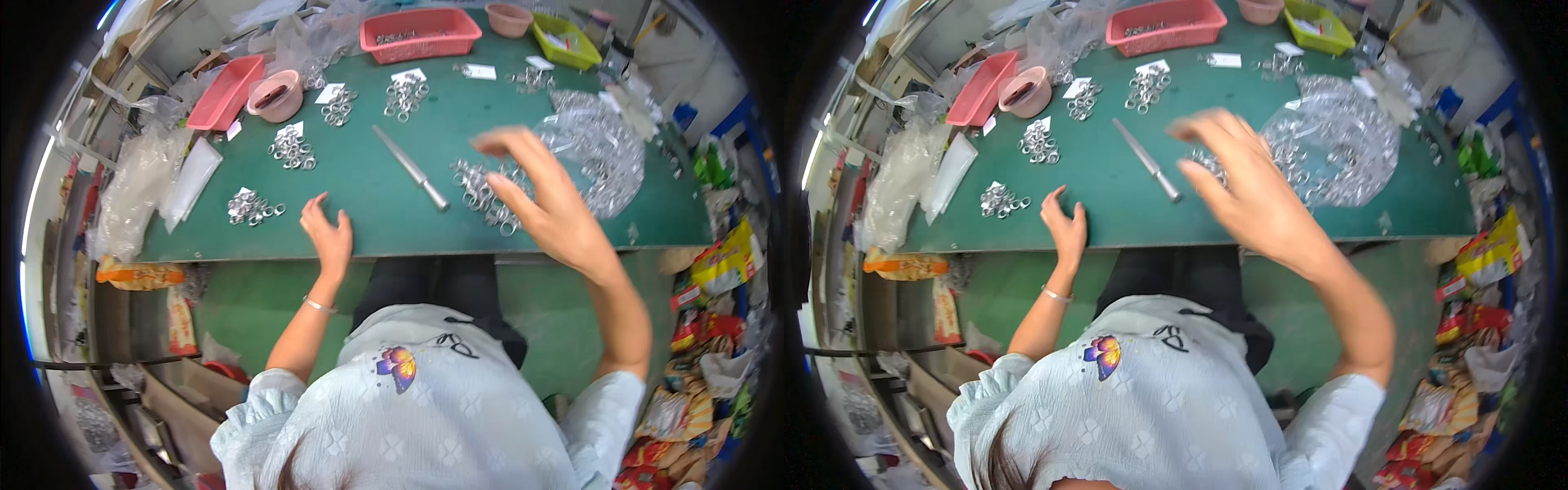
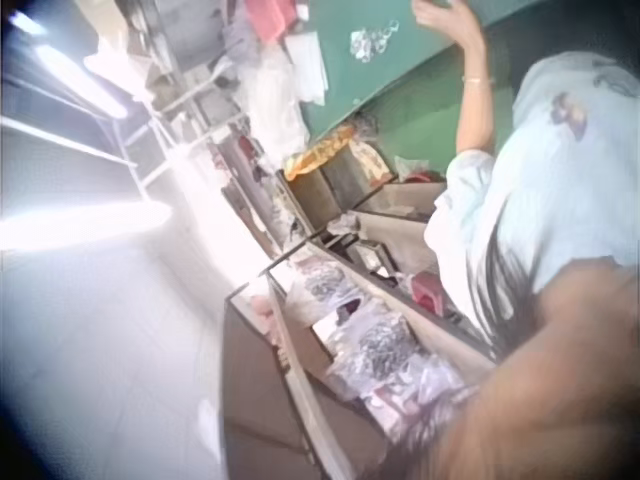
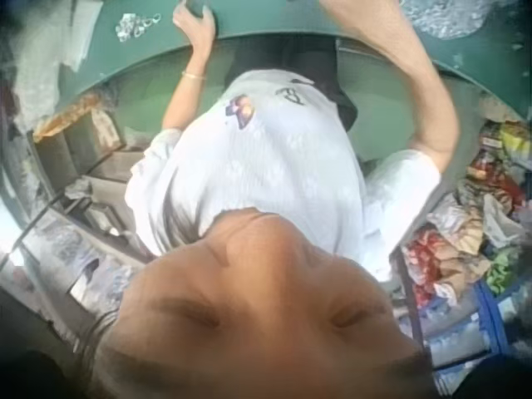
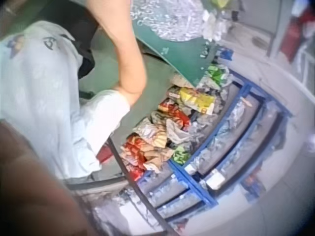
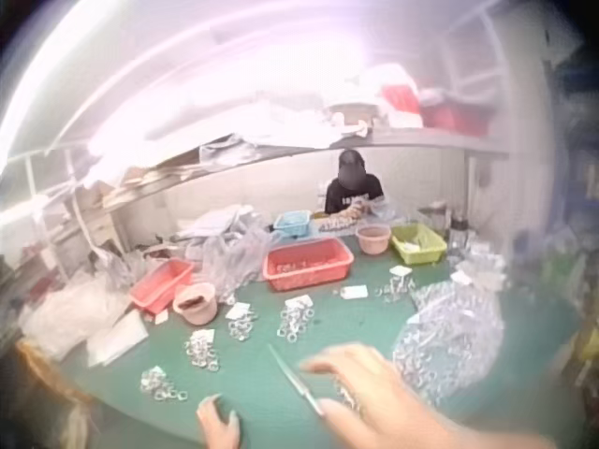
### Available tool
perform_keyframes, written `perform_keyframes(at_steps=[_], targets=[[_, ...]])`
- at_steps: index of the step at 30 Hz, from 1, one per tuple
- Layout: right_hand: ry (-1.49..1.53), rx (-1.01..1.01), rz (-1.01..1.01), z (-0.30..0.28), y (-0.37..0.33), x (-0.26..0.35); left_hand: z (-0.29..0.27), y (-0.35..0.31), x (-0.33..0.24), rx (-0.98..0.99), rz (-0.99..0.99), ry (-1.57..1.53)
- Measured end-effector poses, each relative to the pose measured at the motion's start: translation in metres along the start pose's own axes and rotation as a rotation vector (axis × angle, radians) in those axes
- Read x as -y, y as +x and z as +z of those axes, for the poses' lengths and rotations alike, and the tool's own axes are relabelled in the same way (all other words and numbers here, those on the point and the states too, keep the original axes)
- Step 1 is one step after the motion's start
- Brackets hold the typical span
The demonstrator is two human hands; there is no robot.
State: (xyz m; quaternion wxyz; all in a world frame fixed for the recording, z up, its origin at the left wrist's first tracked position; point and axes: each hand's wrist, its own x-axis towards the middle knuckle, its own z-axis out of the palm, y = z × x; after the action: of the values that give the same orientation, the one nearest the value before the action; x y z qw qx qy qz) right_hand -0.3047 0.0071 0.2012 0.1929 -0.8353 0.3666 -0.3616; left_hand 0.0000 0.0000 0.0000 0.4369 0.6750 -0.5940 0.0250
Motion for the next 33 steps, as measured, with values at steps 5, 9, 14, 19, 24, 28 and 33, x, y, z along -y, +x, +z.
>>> perform_keyframes(at_steps=[5, 9, 14, 19, 24, 28, 33], targets=[[-0.138, -0.018, 0.401, 0.029, -0.049, -0.082, -0.007, -0.001, -0.012, 0.065, -0.048, -0.105], [-0.214, -0.049, 0.343, 0.091, -0.028, -0.086, 0.003, -0.001, -0.05, 0.156, -0.02, -0.237], [-0.625, 0.095, 0.221, 0.175, 0.01, -0.085, 0.017, 0.011, -0.078, 0.292, -0.024, -0.398], [-0.504, 0.088, 0.438, 0.17, 0.019, -0.091, 0.008, 0.031, -0.071, 0.385, 0.028, -0.38], [-0.095, -0.197, 0.688, 0.087, -0.007, -0.067, 0.042, 0.052, -0.071, 0.551, 0.139, -0.435], [0.754, -0.518, 0.695, 0.064, -0.052, -0.072, 0.102, 0.074, -0.095, 0.67, 0.205, -0.3], [1.002, -0.62, 0.624, 0.07, -0.086, -0.079, 0.125, 0.071, -0.107, 0.695, 0.3, -0.185]])
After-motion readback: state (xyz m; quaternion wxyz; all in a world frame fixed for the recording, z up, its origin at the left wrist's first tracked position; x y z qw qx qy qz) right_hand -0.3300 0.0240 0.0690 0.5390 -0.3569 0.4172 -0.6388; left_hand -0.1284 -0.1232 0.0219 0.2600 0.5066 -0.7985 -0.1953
